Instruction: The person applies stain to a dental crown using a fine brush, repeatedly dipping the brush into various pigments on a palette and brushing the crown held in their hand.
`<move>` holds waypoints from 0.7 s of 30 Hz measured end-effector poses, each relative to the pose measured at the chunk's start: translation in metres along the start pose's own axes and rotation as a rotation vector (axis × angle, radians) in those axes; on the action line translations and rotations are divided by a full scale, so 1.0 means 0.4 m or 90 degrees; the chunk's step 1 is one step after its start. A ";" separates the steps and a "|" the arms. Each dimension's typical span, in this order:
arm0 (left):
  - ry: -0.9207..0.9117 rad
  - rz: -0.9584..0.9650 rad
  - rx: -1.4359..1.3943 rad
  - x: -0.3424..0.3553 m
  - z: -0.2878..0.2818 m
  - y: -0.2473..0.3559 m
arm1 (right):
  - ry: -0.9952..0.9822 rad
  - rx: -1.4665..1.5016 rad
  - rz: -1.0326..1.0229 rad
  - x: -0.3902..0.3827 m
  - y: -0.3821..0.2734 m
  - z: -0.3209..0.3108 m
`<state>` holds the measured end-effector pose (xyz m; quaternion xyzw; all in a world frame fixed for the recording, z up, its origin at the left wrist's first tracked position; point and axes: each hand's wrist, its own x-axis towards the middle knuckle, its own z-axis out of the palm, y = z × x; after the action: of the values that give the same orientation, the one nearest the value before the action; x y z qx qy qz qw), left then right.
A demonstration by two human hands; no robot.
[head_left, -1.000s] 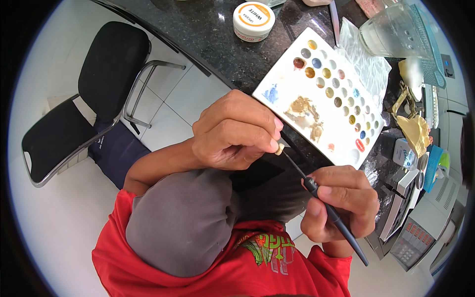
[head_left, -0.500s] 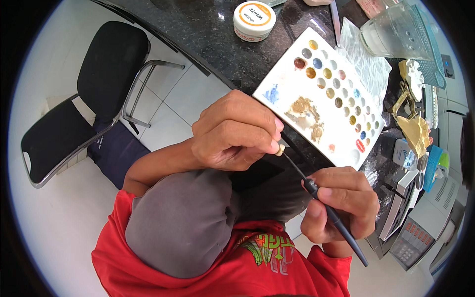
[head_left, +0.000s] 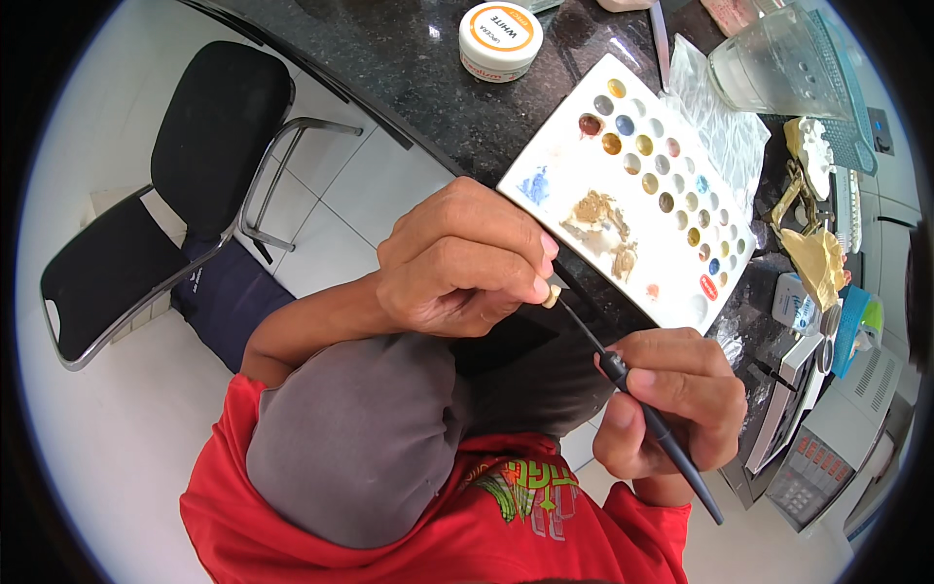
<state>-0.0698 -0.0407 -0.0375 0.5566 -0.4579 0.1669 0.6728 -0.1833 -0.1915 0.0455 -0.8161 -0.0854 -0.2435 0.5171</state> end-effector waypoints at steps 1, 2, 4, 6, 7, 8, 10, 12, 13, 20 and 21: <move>0.000 0.000 0.000 -0.001 0.000 0.000 | -0.003 -0.003 -0.002 0.001 0.000 -0.001; -0.001 0.000 0.000 -0.001 -0.001 0.000 | -0.005 -0.003 0.000 0.001 0.000 -0.001; -0.002 0.000 0.001 0.000 -0.002 0.000 | -0.009 -0.001 0.004 0.001 -0.002 -0.001; 0.003 0.001 0.001 0.000 0.001 0.000 | -0.006 -0.001 0.000 0.000 0.000 0.000; 0.006 0.001 0.000 0.001 0.001 0.000 | -0.004 -0.001 -0.001 -0.001 0.000 0.000; 0.006 0.000 0.000 0.001 0.001 0.001 | -0.003 -0.001 -0.002 0.000 0.000 0.000; 0.006 0.000 0.001 0.002 0.001 0.001 | -0.002 -0.003 -0.002 0.000 0.000 0.001; 0.006 0.000 0.000 0.001 0.000 0.001 | -0.001 0.000 -0.003 -0.001 0.000 0.002; 0.006 -0.001 -0.001 0.001 0.000 0.000 | 0.000 0.000 -0.003 -0.001 0.000 0.002; 0.006 0.000 -0.001 0.000 0.000 -0.001 | -0.003 0.000 -0.003 0.001 -0.001 0.002; 0.004 0.000 0.000 0.000 -0.001 0.000 | -0.004 -0.003 -0.001 0.001 -0.002 0.002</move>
<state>-0.0695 -0.0406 -0.0374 0.5563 -0.4556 0.1687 0.6742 -0.1831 -0.1907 0.0460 -0.8179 -0.0869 -0.2418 0.5147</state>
